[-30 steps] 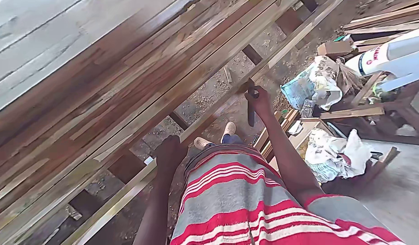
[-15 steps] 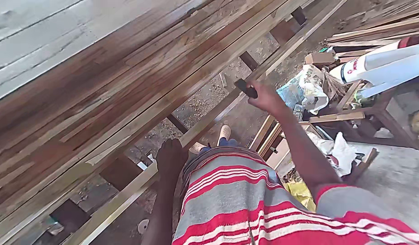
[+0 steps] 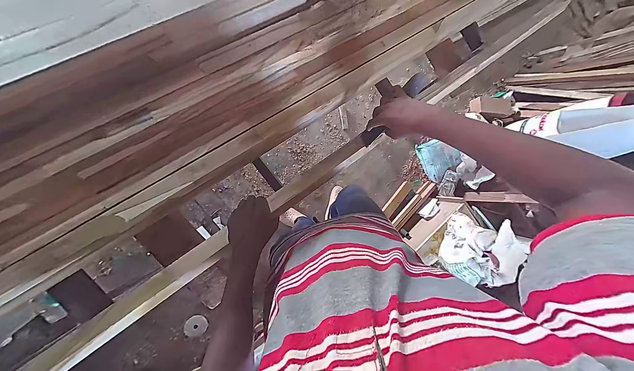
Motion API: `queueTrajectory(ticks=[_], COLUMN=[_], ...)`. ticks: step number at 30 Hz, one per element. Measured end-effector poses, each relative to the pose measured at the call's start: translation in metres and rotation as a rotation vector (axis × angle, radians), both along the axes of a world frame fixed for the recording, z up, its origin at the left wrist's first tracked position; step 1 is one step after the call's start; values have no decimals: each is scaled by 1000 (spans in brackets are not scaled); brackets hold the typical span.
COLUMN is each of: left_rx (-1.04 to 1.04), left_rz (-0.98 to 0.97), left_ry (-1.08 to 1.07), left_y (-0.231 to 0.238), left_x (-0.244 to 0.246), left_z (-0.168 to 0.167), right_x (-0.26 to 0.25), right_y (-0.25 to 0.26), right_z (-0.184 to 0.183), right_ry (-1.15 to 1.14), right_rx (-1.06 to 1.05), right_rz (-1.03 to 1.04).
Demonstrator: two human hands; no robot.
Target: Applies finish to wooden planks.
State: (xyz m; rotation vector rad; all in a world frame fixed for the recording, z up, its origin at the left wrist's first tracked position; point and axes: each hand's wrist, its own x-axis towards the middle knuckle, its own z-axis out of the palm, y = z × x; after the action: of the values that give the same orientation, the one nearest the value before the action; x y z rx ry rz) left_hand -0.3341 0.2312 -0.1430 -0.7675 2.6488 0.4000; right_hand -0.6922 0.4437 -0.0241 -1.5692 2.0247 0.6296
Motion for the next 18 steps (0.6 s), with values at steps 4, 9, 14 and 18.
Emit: queueTrajectory(ticks=[4, 9, 14, 18], left_rx=[3, 62, -9, -56], left_rz=[-1, 64, 12, 37], left_ry=[-5, -209, -4, -10], left_y=[-4, -10, -10, -5], left_x=[-1, -8, 10, 17], left_z=[-4, -2, -16, -22], right_x=[-35, -79, -156, -194], right_y=[9, 14, 53, 115], right_z=[2, 12, 25, 39], right_ry=[-28, -18, 39, -73], right_rx=[-5, 80, 137, 82], right_rz=[48, 171, 153, -296])
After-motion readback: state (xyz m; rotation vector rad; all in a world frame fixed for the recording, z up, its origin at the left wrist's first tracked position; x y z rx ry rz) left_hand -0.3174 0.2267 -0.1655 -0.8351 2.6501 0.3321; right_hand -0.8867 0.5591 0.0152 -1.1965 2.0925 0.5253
